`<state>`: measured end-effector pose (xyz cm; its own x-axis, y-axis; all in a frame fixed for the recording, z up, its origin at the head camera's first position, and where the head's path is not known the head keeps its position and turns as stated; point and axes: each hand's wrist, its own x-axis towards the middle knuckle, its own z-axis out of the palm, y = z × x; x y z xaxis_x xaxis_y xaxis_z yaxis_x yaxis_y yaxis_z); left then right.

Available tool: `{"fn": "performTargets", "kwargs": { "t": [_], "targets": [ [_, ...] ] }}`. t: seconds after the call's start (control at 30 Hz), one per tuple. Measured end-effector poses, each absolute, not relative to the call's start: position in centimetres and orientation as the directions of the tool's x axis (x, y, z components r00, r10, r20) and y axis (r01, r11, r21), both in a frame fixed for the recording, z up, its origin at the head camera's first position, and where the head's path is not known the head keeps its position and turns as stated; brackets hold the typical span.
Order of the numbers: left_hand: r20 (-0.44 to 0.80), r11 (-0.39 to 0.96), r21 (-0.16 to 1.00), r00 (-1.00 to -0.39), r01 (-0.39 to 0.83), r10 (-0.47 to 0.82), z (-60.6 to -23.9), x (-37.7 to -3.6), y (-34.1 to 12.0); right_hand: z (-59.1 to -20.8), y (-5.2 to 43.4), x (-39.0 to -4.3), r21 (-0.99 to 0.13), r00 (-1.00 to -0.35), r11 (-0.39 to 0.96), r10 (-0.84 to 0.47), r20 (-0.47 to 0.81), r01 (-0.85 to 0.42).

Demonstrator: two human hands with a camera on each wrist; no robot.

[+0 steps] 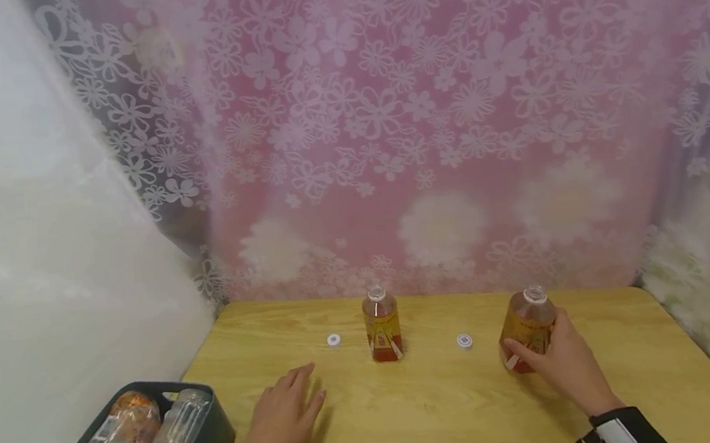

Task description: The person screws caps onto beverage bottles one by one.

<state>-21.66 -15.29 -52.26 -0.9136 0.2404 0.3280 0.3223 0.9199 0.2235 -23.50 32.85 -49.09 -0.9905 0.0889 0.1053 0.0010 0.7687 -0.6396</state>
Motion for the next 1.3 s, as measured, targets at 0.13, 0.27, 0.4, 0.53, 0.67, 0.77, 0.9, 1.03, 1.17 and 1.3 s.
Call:
{"fn": "performTargets", "kwargs": {
  "t": [0.13, 0.27, 0.4, 0.53, 0.67, 0.77, 0.9, 1.03, 1.17, 1.3],
  "targets": [
    [0.325, 0.913, 0.218, -0.908, 0.344, 0.264, -52.0, -21.7, -13.9, -48.0, 32.5, -20.9, -0.654, -0.993, 0.757, 0.078, 0.088, 0.002],
    [0.301, 0.905, 0.227, -0.91, 0.359, 0.285, -52.1, -21.4, -12.9, -46.6, 31.3, -17.8, -0.668, -0.996, 0.744, 0.057, 0.063, 0.0],
    [0.295, 0.901, 0.234, -0.91, 0.365, 0.292, -52.2, -21.1, -12.2, -45.3, 29.2, -14.7, -0.686, -0.998, 0.727, 0.052, 0.028, 0.019],
    [0.297, 0.89, 0.229, -0.899, 0.395, 0.323, -51.9, -21.1, -11.2, -44.2, 26.5, -11.9, -0.69, -0.998, 0.724, 0.044, 0.042, 0.003],
    [0.271, 0.879, 0.215, -0.89, 0.426, 0.366, -51.6, -21.4, -9.7, -43.3, 23.7, -9.6, -0.662, -0.991, 0.747, 0.033, 0.127, -0.06],
    [0.242, 0.872, 0.207, -0.887, 0.444, 0.393, -51.6, -21.7, -8.7, -42.9, 21.7, -7.9, -0.645, -0.991, 0.764, 0.054, 0.122, -0.037],
    [0.215, 0.873, 0.193, -0.888, 0.447, 0.407, -51.6, -21.9, -7.6, -42.8, 20.0, -6.3, -0.659, -0.997, 0.75, 0.08, 0.01, 0.054],
    [0.207, 0.852, 0.171, -0.864, 0.494, 0.459, -51.6, -21.9, -6.7, -43.5, 19.6, -5.8, -0.717, -0.998, 0.694, 0.046, -0.046, 0.065],
    [0.215, 0.778, 0.185, -0.797, 0.6, 0.564, -51.2, -22.1, -4.8, -45.8, 21.5, -6.4, -0.743, -0.983, 0.65, -0.173, 0.059, -0.159],
    [0.212, 0.715, 0.181, -0.737, 0.675, 0.641, -50.8, -23.2, -1.5, -48.7, 23.5, -7.2, -0.629, -0.888, 0.628, -0.346, 0.301, -0.458]
  ]
}}
